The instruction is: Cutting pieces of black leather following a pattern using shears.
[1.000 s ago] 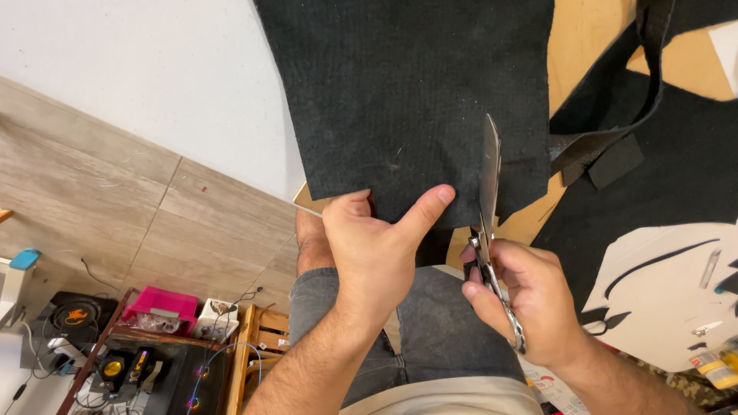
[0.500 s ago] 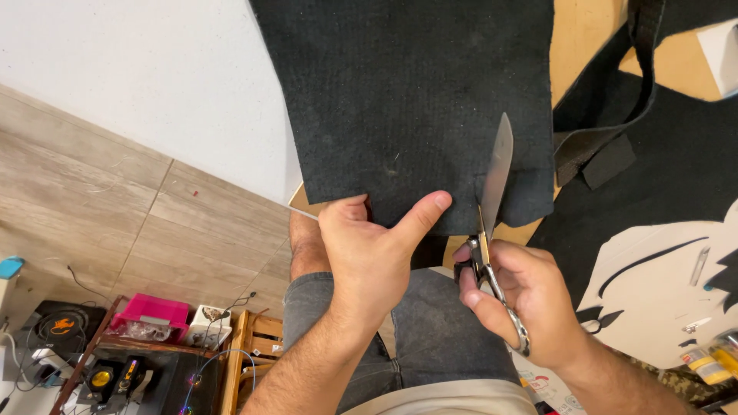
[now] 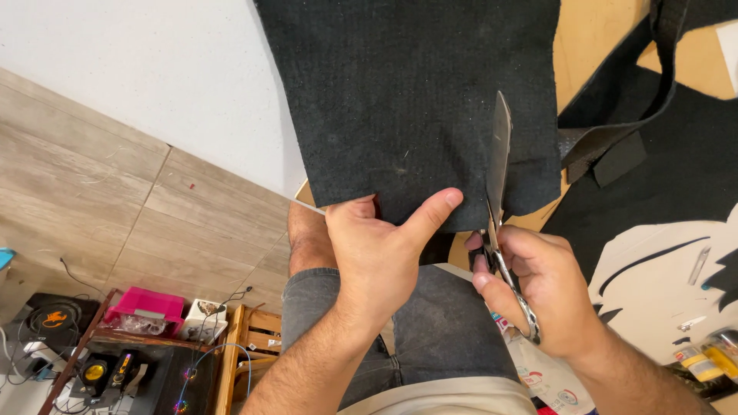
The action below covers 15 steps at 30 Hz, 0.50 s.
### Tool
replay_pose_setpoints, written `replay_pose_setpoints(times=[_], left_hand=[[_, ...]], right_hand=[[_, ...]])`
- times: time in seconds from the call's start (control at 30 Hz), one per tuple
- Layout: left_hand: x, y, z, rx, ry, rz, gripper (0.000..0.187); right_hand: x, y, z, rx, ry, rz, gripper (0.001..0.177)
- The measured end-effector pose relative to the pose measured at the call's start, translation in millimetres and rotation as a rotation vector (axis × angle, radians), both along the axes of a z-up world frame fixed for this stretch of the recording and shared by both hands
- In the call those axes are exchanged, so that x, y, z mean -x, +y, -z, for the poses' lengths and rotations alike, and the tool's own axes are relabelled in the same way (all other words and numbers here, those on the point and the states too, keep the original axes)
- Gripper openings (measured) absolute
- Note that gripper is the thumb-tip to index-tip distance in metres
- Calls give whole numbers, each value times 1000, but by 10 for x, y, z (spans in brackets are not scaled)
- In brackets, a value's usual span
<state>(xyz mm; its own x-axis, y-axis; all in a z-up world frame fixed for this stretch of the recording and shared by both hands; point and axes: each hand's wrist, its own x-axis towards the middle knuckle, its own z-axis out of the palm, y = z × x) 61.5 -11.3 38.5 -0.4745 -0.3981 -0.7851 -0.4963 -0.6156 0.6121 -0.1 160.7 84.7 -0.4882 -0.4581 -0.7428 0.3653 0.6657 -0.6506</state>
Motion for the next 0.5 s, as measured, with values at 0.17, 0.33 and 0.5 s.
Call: replay_pose_setpoints(times=[0.17,0.33,0.5], left_hand=[[-4,-10,-2,21,-2,13,16],[-15,6,10,4,56,-39,18],[-12,3,10,24,20,-14,16]], right_hand=[[-20,-37,-34,-49,41,16,18],[-58,-46,-56,-70,123,-36,16],[-85,32,4,-61,127,-34,17]])
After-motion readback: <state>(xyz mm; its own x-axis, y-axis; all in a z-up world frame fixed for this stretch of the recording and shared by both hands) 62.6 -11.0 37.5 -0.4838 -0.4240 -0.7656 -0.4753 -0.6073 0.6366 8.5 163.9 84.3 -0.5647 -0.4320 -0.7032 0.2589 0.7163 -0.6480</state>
